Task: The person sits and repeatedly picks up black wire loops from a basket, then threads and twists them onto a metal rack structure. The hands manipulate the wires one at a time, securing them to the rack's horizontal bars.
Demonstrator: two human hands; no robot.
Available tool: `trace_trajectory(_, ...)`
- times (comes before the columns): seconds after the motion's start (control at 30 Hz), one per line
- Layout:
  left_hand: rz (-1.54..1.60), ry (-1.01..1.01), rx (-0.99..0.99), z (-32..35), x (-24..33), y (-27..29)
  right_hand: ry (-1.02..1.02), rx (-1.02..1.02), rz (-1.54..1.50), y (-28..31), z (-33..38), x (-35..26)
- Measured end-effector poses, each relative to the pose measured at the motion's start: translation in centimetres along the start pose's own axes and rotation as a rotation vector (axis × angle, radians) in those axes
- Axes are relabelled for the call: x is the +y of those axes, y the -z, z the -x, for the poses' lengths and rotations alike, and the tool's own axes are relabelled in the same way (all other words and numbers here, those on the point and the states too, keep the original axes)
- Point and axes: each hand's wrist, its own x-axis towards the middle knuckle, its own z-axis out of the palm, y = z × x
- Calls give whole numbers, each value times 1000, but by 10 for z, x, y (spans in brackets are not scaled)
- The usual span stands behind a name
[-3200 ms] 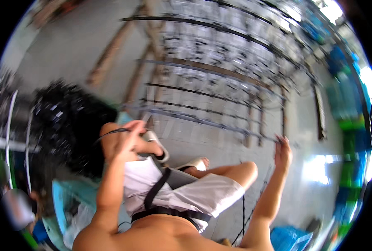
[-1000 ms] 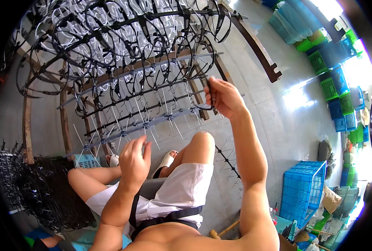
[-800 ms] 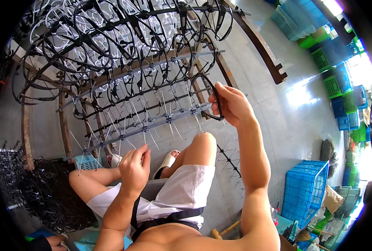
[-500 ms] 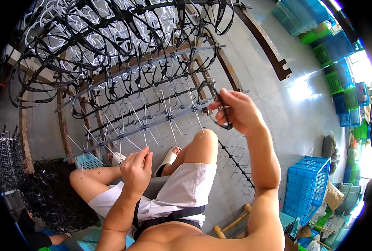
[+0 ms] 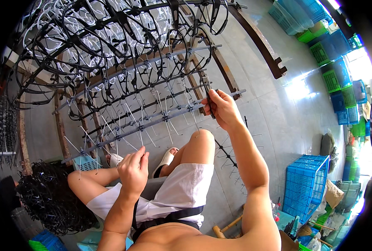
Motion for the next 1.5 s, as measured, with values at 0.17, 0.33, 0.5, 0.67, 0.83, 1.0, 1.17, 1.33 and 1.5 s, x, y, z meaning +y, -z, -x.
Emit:
trace_trajectory(0.17, 6, -6, 16, 1, -1, -1, 1, -20, 8, 1, 5, -2)
trace_trajectory(0.33, 1, -15, 33, 0, 0, -2, 30, -27, 37, 2, 5, 0)
trace_trajectory(0.5, -9, -7, 22, 1, -2, -2, -7, -31, 69, -1, 4, -3)
trace_trajectory(0.67, 10, 1, 40, 0, -3, -1, 9, -10, 8, -1, 6, -3)
trace_trajectory(0.83, 1, -9, 42, -2, -1, 0, 1, -19, 39, 0, 4, -4)
trace_trajectory(1.0, -10, -34, 58, -3, -1, -1, -21, -20, 68, -2, 1, -4)
trace_trajectory(1.17, 9, -32, 63, -2, -2, -1, 4, -2, -2, 1, 4, -1)
trace_trajectory(1.33, -34, -59, 64, -3, -4, 1, 46, -14, -28, 2, 9, 0)
trace_trajectory(1.5, -96, -112, 132, -10, -6, 4, -101, 75, 92, -9, 25, -17)
